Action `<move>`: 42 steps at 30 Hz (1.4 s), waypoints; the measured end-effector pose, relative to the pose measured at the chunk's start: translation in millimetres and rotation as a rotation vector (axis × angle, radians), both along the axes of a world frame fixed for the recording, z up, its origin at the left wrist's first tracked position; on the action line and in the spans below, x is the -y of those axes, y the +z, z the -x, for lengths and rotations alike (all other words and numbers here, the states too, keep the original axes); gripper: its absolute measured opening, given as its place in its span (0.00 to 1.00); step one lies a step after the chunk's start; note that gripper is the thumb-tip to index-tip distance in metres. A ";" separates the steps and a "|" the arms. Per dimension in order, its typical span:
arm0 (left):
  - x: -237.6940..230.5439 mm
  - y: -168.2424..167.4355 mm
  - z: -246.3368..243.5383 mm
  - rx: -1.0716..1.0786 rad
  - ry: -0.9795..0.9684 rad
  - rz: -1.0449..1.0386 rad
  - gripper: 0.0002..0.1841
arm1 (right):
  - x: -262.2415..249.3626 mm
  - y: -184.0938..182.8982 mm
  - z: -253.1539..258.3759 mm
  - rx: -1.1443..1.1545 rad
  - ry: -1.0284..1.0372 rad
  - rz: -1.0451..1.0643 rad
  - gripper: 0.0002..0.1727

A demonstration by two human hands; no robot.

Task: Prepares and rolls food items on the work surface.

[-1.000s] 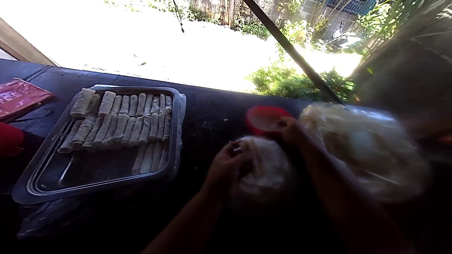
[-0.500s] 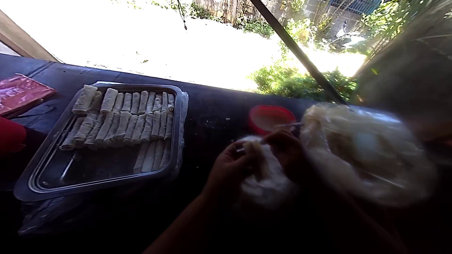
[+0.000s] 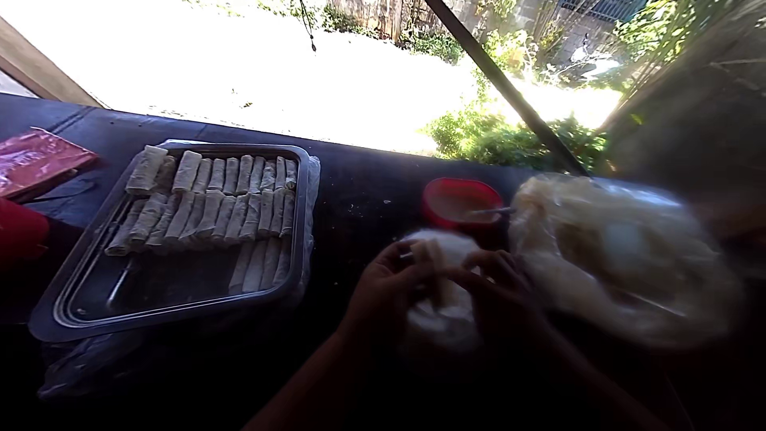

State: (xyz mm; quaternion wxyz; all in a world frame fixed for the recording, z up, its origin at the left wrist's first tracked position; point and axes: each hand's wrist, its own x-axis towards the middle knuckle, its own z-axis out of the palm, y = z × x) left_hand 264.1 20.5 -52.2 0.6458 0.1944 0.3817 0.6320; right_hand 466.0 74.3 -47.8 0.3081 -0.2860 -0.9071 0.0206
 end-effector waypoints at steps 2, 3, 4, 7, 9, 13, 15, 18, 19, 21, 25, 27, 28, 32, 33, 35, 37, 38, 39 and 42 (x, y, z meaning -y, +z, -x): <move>0.1 1.6 0.3 0.021 0.003 0.008 0.19 | 4.7 -3.6 -4.0 0.010 0.006 -0.026 0.25; 0.1 1.9 0.6 0.037 0.003 0.014 0.18 | 6.9 -5.8 -6.0 0.026 0.004 -0.041 0.26; 0.2 2.2 0.8 0.053 0.003 0.024 0.18 | 9.6 -8.2 -7.9 0.044 0.003 -0.050 0.26; 0.1 3.4 0.3 0.104 0.008 0.061 0.17 | 17.7 -16.1 -13.9 0.066 0.014 -0.073 0.24; -0.2 3.4 0.4 0.122 0.011 0.079 0.17 | 20.8 -17.6 -17.3 0.029 0.018 -0.101 0.20; 0.3 2.8 -0.9 0.138 0.023 0.093 0.15 | 23.4 -22.4 -19.6 0.074 0.017 -0.125 0.22; -0.4 1.5 -0.6 0.123 0.029 0.093 0.16 | 21.9 -26.6 -22.1 0.023 0.054 -0.140 0.14; 1.2 -1.2 2.6 0.083 0.045 0.083 0.17 | 7.8 -11.8 -23.8 -0.037 0.020 -0.104 0.14; 1.7 -2.1 3.6 0.075 0.050 0.082 0.17 | -3.6 -3.9 -21.2 -0.017 -0.034 -0.095 0.15; 2.4 -4.5 4.5 0.072 0.060 0.082 0.17 | -35.8 5.4 -10.7 0.084 -0.182 -0.039 0.18; 5.6 -4.2 0.0 0.072 0.087 0.097 0.18 | -108.6 2.0 17.4 0.405 -0.435 0.304 0.31; 8.3 -2.4 0.4 0.068 0.086 0.088 0.18 | -133.0 -0.1 33.6 0.586 -0.490 0.483 0.47; 9.8 -2.0 1.2 0.071 0.087 0.082 0.18 | -141.9 -3.5 40.1 0.645 -0.486 0.525 0.51; 15.7 -2.5 7.6 0.066 0.103 0.078 0.17 | -154.2 -14.5 50.1 0.693 -0.446 0.613 0.52; 16.4 -3.1 10.1 0.067 0.111 0.077 0.17 | -153.8 -12.7 48.6 0.640 -0.430 0.621 0.50; 17.5 -5.7 14.4 0.066 0.120 0.080 0.17 | -149.7 -6.2 43.4 0.427 -0.387 0.722 0.47; 16.6 -7.6 15.9 0.069 0.132 0.089 0.17 | -146.1 -5.3 34.8 0.131 -0.343 0.868 0.46; 15.3 -8.1 15.5 0.067 0.137 0.094 0.16 | -143.5 -5.4 31.3 -0.028 -0.326 0.931 0.48; 13.6 -8.3 14.8 0.066 0.138 0.098 0.16 | -140.2 -3.3 29.3 -0.148 -0.319 0.984 0.50; 7.5 -7.8 11.9 0.056 0.134 0.110 0.16 | -132.3 2.8 24.8 -0.257 -0.324 1.025 0.53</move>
